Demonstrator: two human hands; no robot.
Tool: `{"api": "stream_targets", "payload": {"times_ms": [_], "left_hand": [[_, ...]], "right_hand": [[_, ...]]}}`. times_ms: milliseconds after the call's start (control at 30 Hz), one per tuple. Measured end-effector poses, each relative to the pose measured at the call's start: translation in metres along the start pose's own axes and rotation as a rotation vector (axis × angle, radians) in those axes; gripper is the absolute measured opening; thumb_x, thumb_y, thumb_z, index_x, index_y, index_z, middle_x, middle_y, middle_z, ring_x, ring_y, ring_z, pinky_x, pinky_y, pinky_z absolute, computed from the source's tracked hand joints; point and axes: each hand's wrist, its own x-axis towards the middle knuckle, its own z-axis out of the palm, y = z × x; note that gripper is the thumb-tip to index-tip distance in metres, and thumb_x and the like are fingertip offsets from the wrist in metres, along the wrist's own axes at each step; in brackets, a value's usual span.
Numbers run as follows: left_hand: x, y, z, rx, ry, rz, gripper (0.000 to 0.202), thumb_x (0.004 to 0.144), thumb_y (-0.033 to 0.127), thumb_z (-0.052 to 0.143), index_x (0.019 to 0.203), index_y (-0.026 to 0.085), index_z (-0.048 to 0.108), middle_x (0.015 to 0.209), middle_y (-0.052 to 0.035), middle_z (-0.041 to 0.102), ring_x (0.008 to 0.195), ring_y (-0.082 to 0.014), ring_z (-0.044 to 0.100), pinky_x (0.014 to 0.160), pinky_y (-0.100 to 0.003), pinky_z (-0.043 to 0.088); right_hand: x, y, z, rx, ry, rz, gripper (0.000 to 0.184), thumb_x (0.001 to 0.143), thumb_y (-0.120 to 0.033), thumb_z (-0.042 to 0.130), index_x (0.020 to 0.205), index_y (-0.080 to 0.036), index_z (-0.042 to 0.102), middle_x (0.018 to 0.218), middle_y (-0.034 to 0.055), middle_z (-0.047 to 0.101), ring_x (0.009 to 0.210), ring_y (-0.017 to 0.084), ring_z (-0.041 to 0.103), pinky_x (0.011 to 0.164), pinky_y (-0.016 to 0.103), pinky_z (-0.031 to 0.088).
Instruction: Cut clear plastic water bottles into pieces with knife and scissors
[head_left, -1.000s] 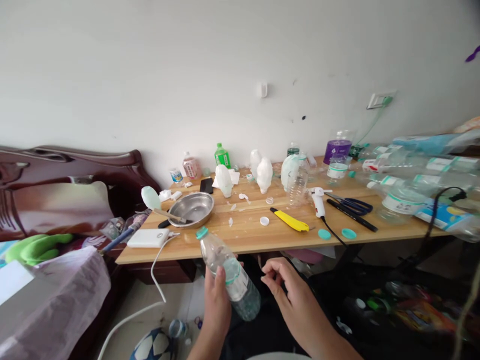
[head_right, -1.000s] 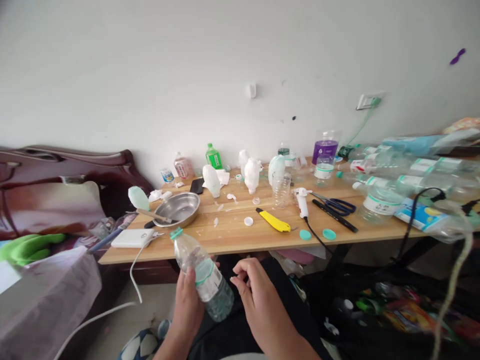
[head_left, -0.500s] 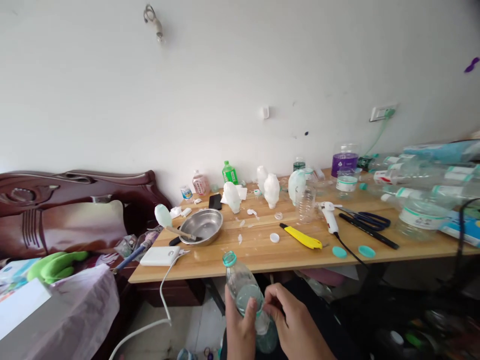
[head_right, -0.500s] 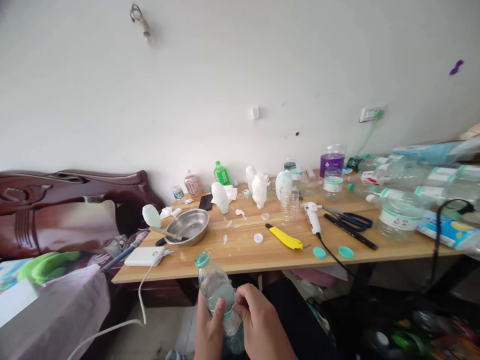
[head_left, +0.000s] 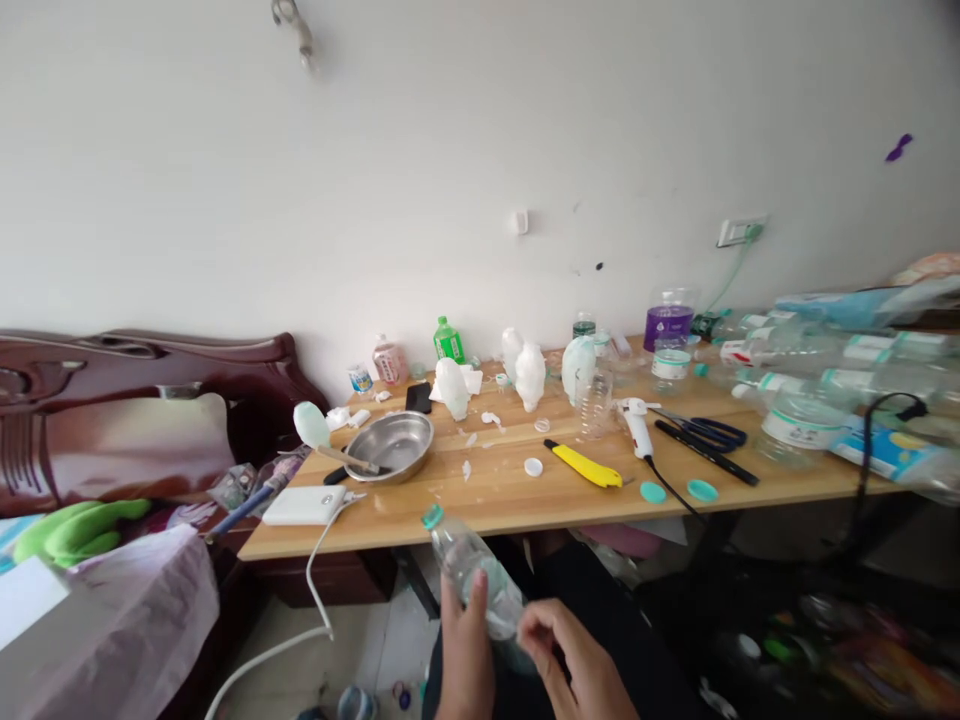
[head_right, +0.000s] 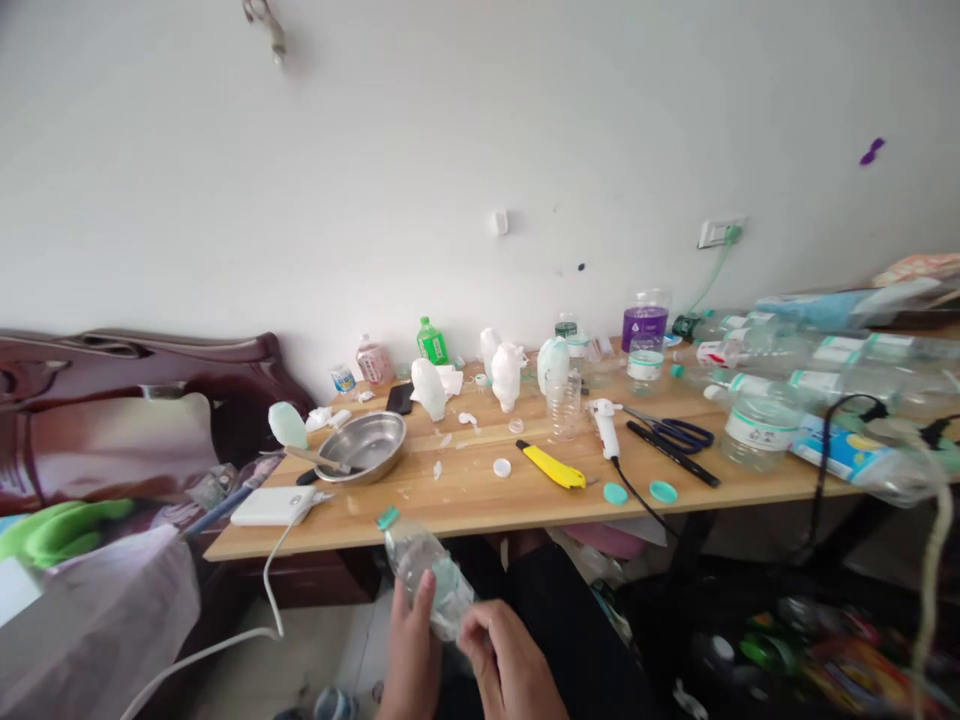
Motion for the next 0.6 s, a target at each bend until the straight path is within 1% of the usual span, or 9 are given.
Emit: {"api": "stream_targets", "payload": {"times_ms": [67, 100, 133, 200, 267, 367, 500, 567, 600], "left_hand": [[-0.004, 0.014, 0.002, -0.212, -0.095, -0.083, 0.059, 0.074, 0.052, 0.071, 0.124, 0.023, 0.057, 0.115, -0.0110, 0.070, 0.109, -0.0295, 0.066, 0.095, -0.043, 0.050], [-0.005, 0.020, 0.004, -0.285, -0.129, -0.093, 0.059, 0.075, 0.053, 0.071, 0.124, 0.022, 0.058, 0.116, -0.0120, 0.070, 0.108, -0.0297, 0.067, 0.094, -0.044, 0.050], [-0.005, 0.025, 0.006, -0.330, -0.157, -0.092, 0.059, 0.076, 0.052, 0.071, 0.124, 0.021, 0.058, 0.118, -0.0129, 0.069, 0.110, -0.0297, 0.066, 0.095, -0.044, 0.050], [-0.005, 0.032, 0.011, -0.380, -0.198, -0.052, 0.058, 0.076, 0.050, 0.071, 0.125, 0.021, 0.059, 0.121, -0.0135, 0.068, 0.113, -0.0298, 0.065, 0.095, -0.044, 0.050], [-0.006, 0.036, 0.014, -0.375, -0.233, -0.017, 0.058, 0.076, 0.049, 0.071, 0.125, 0.019, 0.060, 0.119, -0.0145, 0.070, 0.112, -0.0299, 0.065, 0.095, -0.044, 0.050], [-0.006, 0.038, 0.016, -0.339, -0.240, 0.017, 0.062, 0.075, 0.050, 0.073, 0.126, 0.019, 0.059, 0.114, -0.0141, 0.072, 0.109, -0.0293, 0.066, 0.096, -0.045, 0.050], [-0.004, 0.035, 0.014, -0.307, -0.159, 0.058, 0.060, 0.072, 0.049, 0.076, 0.124, 0.023, 0.058, 0.112, -0.0106, 0.072, 0.105, -0.0266, 0.068, 0.096, -0.043, 0.051], [-0.004, 0.031, 0.014, -0.292, -0.120, 0.070, 0.058, 0.072, 0.048, 0.076, 0.122, 0.023, 0.059, 0.111, -0.0108, 0.072, 0.100, -0.0258, 0.069, 0.093, -0.043, 0.053], [-0.004, 0.029, 0.015, -0.291, -0.107, 0.076, 0.059, 0.073, 0.047, 0.075, 0.123, 0.024, 0.057, 0.112, -0.0109, 0.071, 0.100, -0.0256, 0.069, 0.092, -0.043, 0.054]], "right_hand": [[0.007, -0.011, -0.019, 0.019, 0.045, 0.002, 0.018, 0.100, -0.030, 0.039, 0.108, -0.025, 0.055, 0.099, 0.0057, 0.064, 0.087, 0.017, 0.064, 0.075, 0.025, 0.054], [0.012, -0.015, -0.026, 0.008, 0.057, -0.002, 0.024, 0.101, -0.035, 0.038, 0.117, -0.025, 0.053, 0.108, 0.0085, 0.062, 0.096, 0.019, 0.063, 0.081, 0.029, 0.054], [0.017, -0.017, -0.032, -0.015, 0.057, -0.014, 0.029, 0.100, -0.038, 0.039, 0.123, -0.025, 0.051, 0.115, 0.0102, 0.060, 0.102, 0.021, 0.061, 0.086, 0.032, 0.053], [0.026, -0.020, -0.035, -0.074, 0.017, -0.036, 0.033, 0.098, -0.039, 0.047, 0.128, -0.025, 0.049, 0.119, 0.0109, 0.057, 0.109, 0.023, 0.057, 0.093, 0.037, 0.050], [0.033, -0.021, -0.033, -0.118, -0.034, -0.061, 0.031, 0.095, -0.034, 0.056, 0.124, -0.026, 0.051, 0.117, 0.0097, 0.058, 0.111, 0.024, 0.056, 0.095, 0.038, 0.049], [0.042, -0.024, -0.025, -0.140, -0.035, -0.059, 0.023, 0.092, -0.027, 0.061, 0.113, -0.023, 0.053, 0.109, 0.0087, 0.059, 0.104, 0.024, 0.057, 0.090, 0.039, 0.050], [0.050, -0.031, -0.019, -0.127, -0.029, 0.061, 0.016, 0.089, -0.017, 0.063, 0.099, -0.023, 0.053, 0.096, 0.0054, 0.060, 0.092, 0.023, 0.059, 0.079, 0.035, 0.051], [0.053, -0.033, -0.018, -0.120, -0.043, 0.114, 0.014, 0.088, -0.015, 0.063, 0.094, -0.023, 0.053, 0.092, 0.0041, 0.060, 0.088, 0.022, 0.059, 0.075, 0.034, 0.050], [0.054, -0.034, -0.018, -0.121, -0.046, 0.128, 0.012, 0.089, -0.016, 0.062, 0.091, -0.023, 0.053, 0.090, 0.0039, 0.060, 0.086, 0.022, 0.060, 0.074, 0.033, 0.050]]}}
